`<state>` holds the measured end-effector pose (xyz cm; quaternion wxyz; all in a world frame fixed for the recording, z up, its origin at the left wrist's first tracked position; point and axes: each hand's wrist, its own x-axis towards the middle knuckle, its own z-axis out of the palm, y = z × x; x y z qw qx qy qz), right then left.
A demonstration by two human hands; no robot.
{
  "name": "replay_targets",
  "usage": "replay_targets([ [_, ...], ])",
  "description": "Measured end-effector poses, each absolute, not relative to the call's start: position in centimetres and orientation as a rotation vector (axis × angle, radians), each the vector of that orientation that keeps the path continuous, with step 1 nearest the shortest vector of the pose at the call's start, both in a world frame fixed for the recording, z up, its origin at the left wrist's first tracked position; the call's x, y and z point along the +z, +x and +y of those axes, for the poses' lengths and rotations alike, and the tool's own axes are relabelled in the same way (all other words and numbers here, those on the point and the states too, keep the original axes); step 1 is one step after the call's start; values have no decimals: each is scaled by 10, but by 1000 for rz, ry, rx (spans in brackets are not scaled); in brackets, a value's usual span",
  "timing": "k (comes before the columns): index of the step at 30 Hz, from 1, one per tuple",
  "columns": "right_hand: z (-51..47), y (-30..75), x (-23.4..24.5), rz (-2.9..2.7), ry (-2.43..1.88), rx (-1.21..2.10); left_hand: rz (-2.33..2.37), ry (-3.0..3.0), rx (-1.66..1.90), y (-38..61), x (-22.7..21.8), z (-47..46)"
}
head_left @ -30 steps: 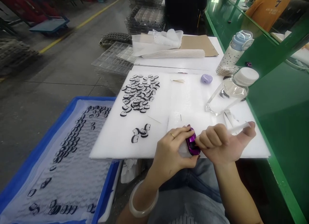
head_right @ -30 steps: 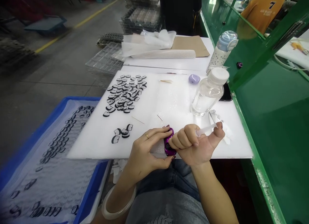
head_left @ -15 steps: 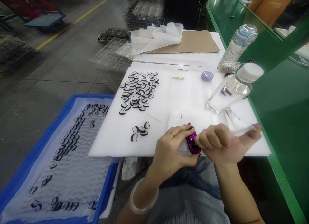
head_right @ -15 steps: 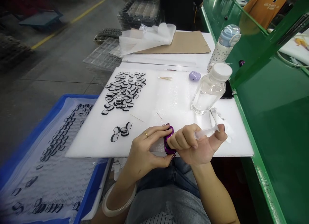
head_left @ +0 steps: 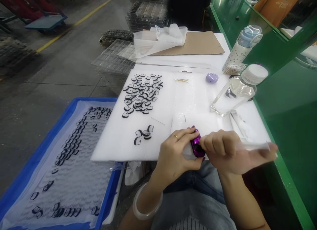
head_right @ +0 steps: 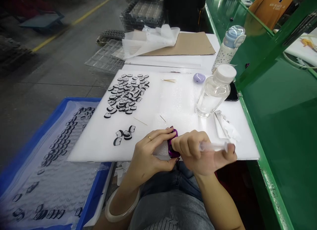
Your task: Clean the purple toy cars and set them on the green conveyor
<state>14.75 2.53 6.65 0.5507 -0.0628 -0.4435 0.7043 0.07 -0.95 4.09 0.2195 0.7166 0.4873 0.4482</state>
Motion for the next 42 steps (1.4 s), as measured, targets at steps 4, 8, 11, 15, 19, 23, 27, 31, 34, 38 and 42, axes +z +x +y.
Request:
replay_targets([
  [4,13,144,71,-1164,-219,1538,1356,1967,1245,2,40,-10],
  [8,7,146,73,-1229,-269,1451,1357,1971,1250,2,40,-10],
  [11,6,149,73,-1264,-310,1435,1358,1983,1258,2,41,-10],
  [15,6,150,78,-1274,-378,1408,1364,1993,1262,3,39,-10],
  [19,6,153,89,-1331,-465,1429,1363,1996,1257,3,39,-10],
  [23,-2,154,106,-1415,-667,1513,1366,2005,1241,2,40,-10],
  [27,-4,151,114,-1402,-777,1480,1362,2035,1234,1,39,-10],
  [31,34,147,97,-1320,-644,1246,1361,2054,1266,2,37,-10],
  [34,60,145,82,-1327,-834,1058,1368,2059,1281,2,36,-11],
  [38,40,142,84,-1288,-919,424,1364,2056,1260,2,37,-11],
  [42,30,131,92,-1827,-1127,375,1370,2075,1242,1,37,-10],
])
